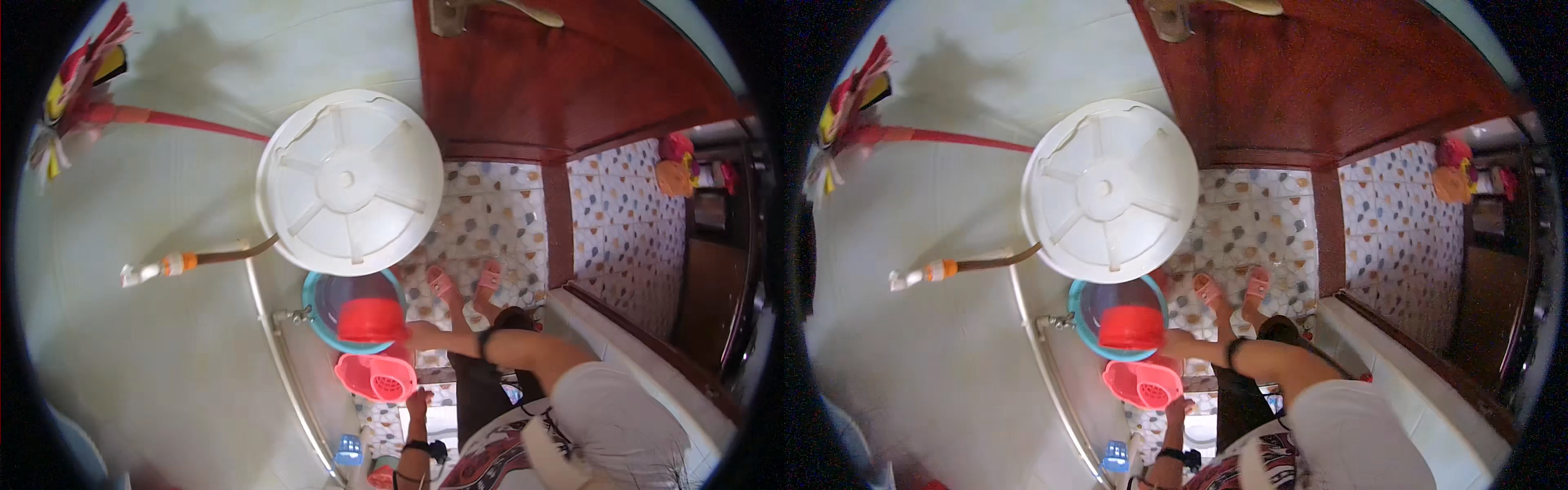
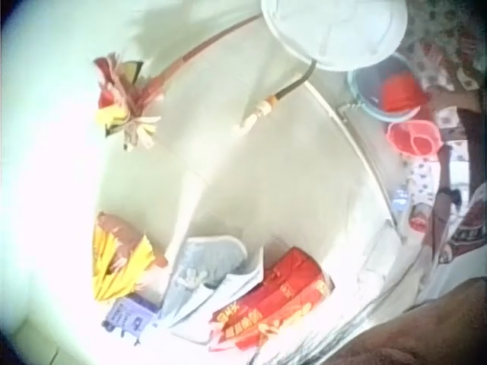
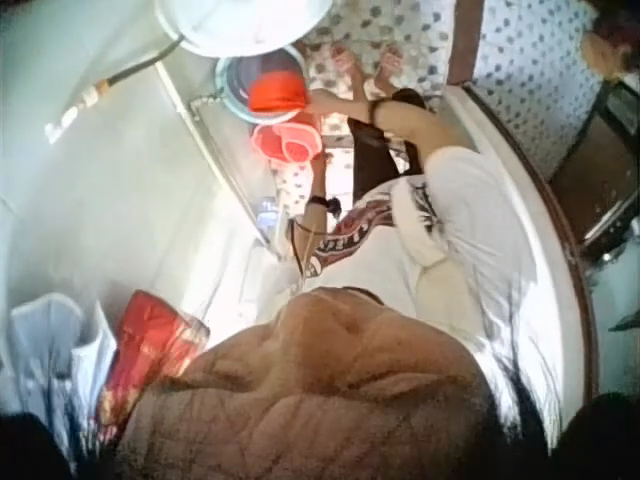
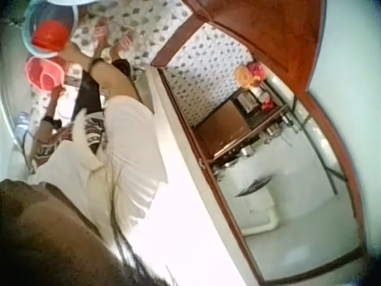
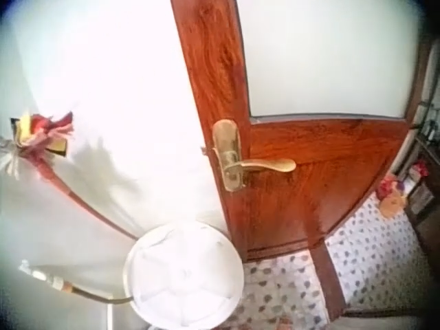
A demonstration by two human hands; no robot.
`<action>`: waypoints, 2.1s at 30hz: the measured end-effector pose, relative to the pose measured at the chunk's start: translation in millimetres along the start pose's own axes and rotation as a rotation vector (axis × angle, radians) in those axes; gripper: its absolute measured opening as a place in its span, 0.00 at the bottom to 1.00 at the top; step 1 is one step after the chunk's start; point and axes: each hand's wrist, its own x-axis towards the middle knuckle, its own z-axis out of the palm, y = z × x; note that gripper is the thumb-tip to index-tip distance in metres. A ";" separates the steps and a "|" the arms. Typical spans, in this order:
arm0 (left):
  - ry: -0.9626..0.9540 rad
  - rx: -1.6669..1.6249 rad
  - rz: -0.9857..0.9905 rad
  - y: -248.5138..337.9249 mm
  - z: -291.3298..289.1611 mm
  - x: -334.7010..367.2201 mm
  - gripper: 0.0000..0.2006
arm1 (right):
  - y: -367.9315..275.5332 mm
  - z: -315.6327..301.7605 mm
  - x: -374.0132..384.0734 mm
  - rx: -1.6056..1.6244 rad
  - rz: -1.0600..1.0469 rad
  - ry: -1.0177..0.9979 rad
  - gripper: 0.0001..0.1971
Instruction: Cleaning skateboards and the bathroom floor using water and a broom.
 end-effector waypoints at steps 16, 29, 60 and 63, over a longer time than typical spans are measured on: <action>0.147 -0.311 -0.250 -9.6 -7.6 -19.2 0.16 | -4.0 57.7 107.7 0.335 0.410 -0.357 0.06; -0.014 -0.241 -0.060 66.4 -44.0 64.1 0.17 | 52.5 -175.4 -61.0 1.110 0.703 -1.000 0.09; 0.370 0.153 0.076 303.5 264.9 50.5 0.21 | 40.5 -588.9 -82.1 0.610 0.870 -0.736 0.18; 0.366 0.207 -0.107 258.7 248.1 53.0 0.20 | -46.1 -545.5 -67.4 0.442 0.710 -0.748 0.18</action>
